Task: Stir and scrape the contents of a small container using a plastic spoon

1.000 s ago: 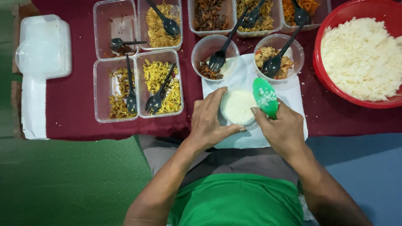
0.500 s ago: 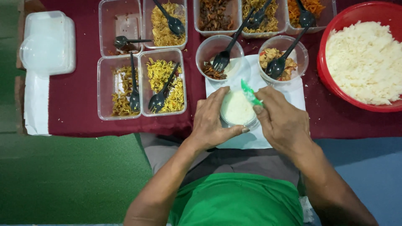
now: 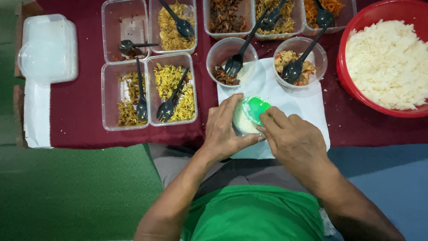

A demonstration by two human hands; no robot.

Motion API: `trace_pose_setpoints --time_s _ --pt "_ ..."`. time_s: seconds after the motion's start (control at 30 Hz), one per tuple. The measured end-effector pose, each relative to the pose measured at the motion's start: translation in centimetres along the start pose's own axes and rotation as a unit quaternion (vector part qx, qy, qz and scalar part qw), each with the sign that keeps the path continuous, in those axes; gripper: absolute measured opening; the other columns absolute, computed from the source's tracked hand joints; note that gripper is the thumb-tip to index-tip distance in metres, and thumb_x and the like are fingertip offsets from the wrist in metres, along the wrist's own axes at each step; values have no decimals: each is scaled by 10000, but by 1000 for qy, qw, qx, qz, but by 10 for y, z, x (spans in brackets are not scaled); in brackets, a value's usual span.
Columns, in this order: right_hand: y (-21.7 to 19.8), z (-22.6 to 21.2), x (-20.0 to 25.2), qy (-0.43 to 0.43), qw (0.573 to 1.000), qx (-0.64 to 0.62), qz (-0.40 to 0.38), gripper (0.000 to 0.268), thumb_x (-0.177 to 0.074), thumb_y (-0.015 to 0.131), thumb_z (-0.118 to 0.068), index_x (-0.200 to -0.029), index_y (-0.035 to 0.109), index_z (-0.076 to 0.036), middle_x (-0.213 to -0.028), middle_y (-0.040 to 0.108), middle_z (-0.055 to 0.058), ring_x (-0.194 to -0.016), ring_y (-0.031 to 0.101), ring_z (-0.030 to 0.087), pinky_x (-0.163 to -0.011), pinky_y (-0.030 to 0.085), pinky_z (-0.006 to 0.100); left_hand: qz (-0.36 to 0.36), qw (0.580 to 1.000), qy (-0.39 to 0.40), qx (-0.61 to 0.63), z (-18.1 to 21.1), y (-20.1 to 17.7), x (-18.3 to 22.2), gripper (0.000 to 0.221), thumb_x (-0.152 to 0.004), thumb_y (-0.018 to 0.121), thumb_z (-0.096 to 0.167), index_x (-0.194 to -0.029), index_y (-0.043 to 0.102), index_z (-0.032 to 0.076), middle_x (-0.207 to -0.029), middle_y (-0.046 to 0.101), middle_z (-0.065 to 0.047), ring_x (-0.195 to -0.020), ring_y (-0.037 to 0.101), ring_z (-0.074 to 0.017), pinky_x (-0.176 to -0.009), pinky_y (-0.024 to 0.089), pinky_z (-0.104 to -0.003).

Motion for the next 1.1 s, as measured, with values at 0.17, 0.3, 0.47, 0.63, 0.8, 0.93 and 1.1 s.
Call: trace_pose_setpoints --time_s 0.17,0.3,0.47,0.63,0.8,0.93,1.1 --pt "4 -4 -3 5 999 35 -22 191 -1010 597 -304 -1127 694 -189 -1093 635 -43 -547 565 131 -522 512 246 10 1000 -4 9 -5 4 0 989 -578 959 422 -1401 544 63 -1299 641 -124 -1156 660 -283 -968 406 -362" --pt "4 -4 -8 -4 997 38 -61 190 -981 605 -292 -1116 678 -180 -1082 613 -38 -549 568 123 -500 504 231 17 1000 -19 17 -4 4 -1 968 -566 973 383 -1375 554 56 -1272 647 -126 -1137 663 -288 -975 404 -355" --pt "10 2 -11 -27 996 4 -86 171 -980 593 -254 -1097 680 -165 -1054 621 -20 -519 580 126 -471 509 246 15 999 -25 19 -6 3 -1 993 -539 977 391 -1376 550 68 -1278 646 -118 -1151 661 -288 -979 404 -366" --pt "8 5 -16 -62 993 13 -102 154 -942 629 -227 -1064 692 -157 -1015 627 -14 -522 601 120 -461 502 234 5 999 -33 17 -5 2 -3 998 -523 978 373 -1372 550 71 -1281 647 -110 -1163 658 -286 -988 402 -373" --pt "16 9 -13 -75 989 -23 -126 115 -970 585 -205 -1065 649 -196 -1028 602 -34 -586 624 158 -513 501 278 -1 1000 -21 10 -4 1 -3 1000 -535 976 377 -1382 542 69 -1292 642 -116 -1164 658 -293 -983 408 -380" --pt "19 15 -13 -78 987 -48 -131 147 -976 572 -177 -1096 653 -197 -1080 629 -21 -606 633 179 -560 527 295 -1 1000 -18 11 -6 2 -2 991 -564 968 391 -1392 534 63 -1300 635 -119 -1165 653 -297 -988 402 -385" --pt "30 28 -11 -81 980 -140 -112 159 -1001 552 -216 -1111 666 -203 -1203 645 -41 -711 618 285 -640 515 401 0 1000 -4 7 -2 0 -2 961 -593 962 405 -1381 538 55 -1308 630 -128 -1164 654 -300 -983 402 -383"
Point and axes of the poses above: each hand's wrist, its own x-axis away from the middle knuckle, its own y-axis out of the palm, z = x × y, the point moved 6 cm from there along -x, towards the middle knuckle
